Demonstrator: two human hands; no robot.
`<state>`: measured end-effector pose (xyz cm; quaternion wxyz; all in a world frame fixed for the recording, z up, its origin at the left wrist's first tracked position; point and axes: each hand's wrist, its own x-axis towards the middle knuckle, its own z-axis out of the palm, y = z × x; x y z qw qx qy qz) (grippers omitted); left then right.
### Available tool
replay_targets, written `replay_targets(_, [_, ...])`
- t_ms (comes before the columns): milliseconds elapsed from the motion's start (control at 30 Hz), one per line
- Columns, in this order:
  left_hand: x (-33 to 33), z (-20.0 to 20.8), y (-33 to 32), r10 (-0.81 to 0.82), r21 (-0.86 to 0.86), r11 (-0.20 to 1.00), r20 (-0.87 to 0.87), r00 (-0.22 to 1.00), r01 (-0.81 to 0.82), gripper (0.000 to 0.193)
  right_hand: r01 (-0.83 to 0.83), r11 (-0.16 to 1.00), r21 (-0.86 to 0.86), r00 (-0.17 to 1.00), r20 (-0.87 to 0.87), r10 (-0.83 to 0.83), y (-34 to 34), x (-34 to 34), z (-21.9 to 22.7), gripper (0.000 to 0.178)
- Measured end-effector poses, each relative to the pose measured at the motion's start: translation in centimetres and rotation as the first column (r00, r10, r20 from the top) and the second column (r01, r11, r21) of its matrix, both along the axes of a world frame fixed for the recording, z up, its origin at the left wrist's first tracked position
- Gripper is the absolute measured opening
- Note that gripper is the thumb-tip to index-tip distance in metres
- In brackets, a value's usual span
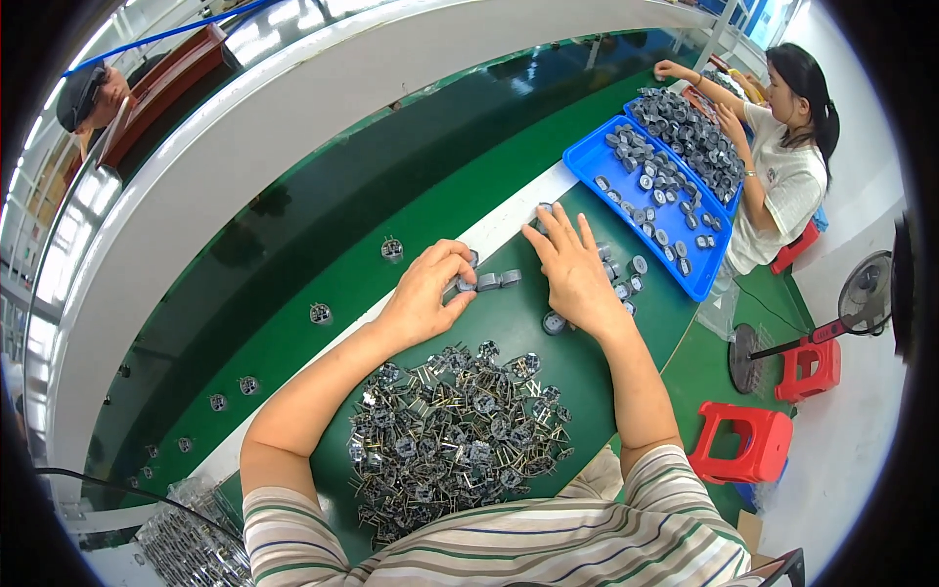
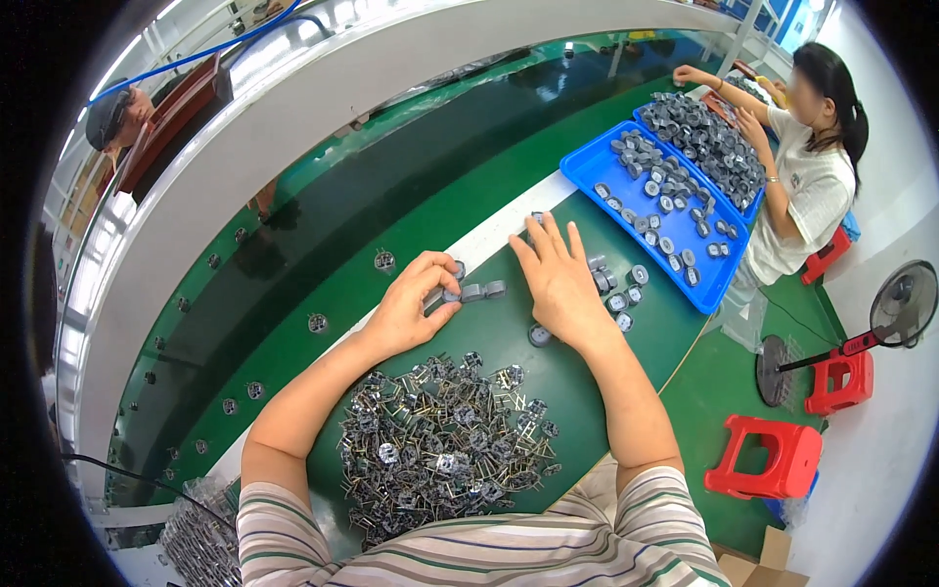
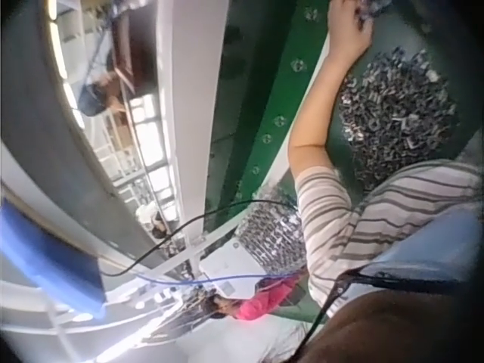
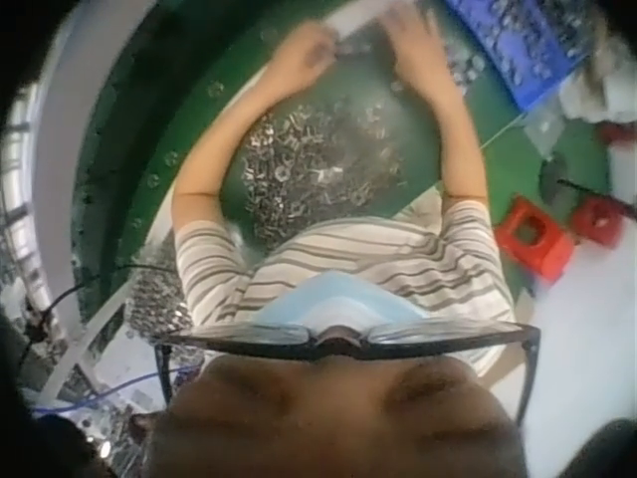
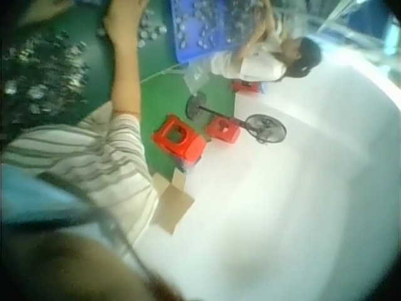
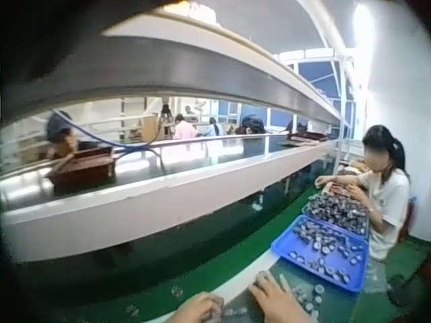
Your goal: The person assembles small plastic shells and metal pins by hand, taking components from a blue plastic tray and combining them into assembled components.
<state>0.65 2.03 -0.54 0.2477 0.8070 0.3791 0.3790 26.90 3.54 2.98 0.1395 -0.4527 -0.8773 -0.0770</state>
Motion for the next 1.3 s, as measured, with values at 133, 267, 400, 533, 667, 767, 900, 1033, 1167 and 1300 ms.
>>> replay_targets(133, [-0.5, -0.3, 0.0, 0.038, -0.007, 0.999, -0.041, 0.998, -0.038, 0.033, -0.256, 0.948, -0.189, 0.901, -0.402, 0.164, -1.4, -1.6, 2.6, 0.037])
replay_targets(267, [0.2, 0.9, -0.7, 0.123, -0.085, 0.989, 0.034, 0.992, -0.119, 0.037, -0.561, 0.640, -0.524, 0.812, -0.497, 0.305, -2.6, -2.7, 1.1, 0.024])
replay_targets(400, [0.5, 0.5, -0.5, 0.182, 0.116, 0.978, -0.075, 0.980, -0.173, 0.039, -0.605, 0.623, -0.496, 0.780, -0.525, 0.340, -2.2, -3.1, -0.2, 0.018])
replay_targets(533, [-0.4, -0.5, -0.1, 0.146, 0.094, 0.986, -0.108, 0.983, -0.136, 0.034, -0.487, 0.731, -0.478, 0.794, -0.591, 0.142, -1.8, -3.8, -0.7, 0.015])
replay_targets(667, [-0.3, -0.1, -0.2, 0.120, 0.063, 0.991, -0.068, 0.990, -0.116, 0.032, -0.306, 0.797, -0.521, 0.789, -0.608, -0.094, -0.9, -3.1, -0.8, 0.016])
replay_targets(767, [-0.1, 0.0, -0.2, 0.082, 0.001, 0.997, 0.000, 0.997, -0.082, 0.030, -0.214, 0.880, -0.424, 0.811, -0.579, -0.082, -0.2, -2.3, -1.6, 0.012])
replay_targets(900, [0.7, 0.9, -1.1, -0.003, -0.067, 0.998, 0.005, 1.000, 0.003, 0.035, -0.169, 0.892, -0.419, 0.826, -0.554, -0.103, -0.1, -2.2, -1.6, 0.010])
replay_targets(1033, [0.8, 0.5, -1.1, 0.017, 0.037, 0.999, -0.072, 0.997, -0.015, 0.046, -0.112, 0.936, -0.333, 0.838, -0.537, -0.091, -0.2, -2.3, -1.5, 0.010])
replay_targets(1167, [0.2, 0.3, -0.9, 0.085, 0.010, 0.996, -0.184, 0.979, -0.085, 0.044, -0.264, 0.922, -0.285, 0.738, -0.675, 0.003, -0.3, -3.2, -1.6, 0.009])
replay_targets(1300, [0.4, 0.1, -0.9, 0.081, -0.010, 0.996, -0.185, 0.979, -0.084, 0.041, -0.306, 0.933, -0.188, 0.782, -0.609, 0.134, -0.3, -3.9, -2.2, 0.010])
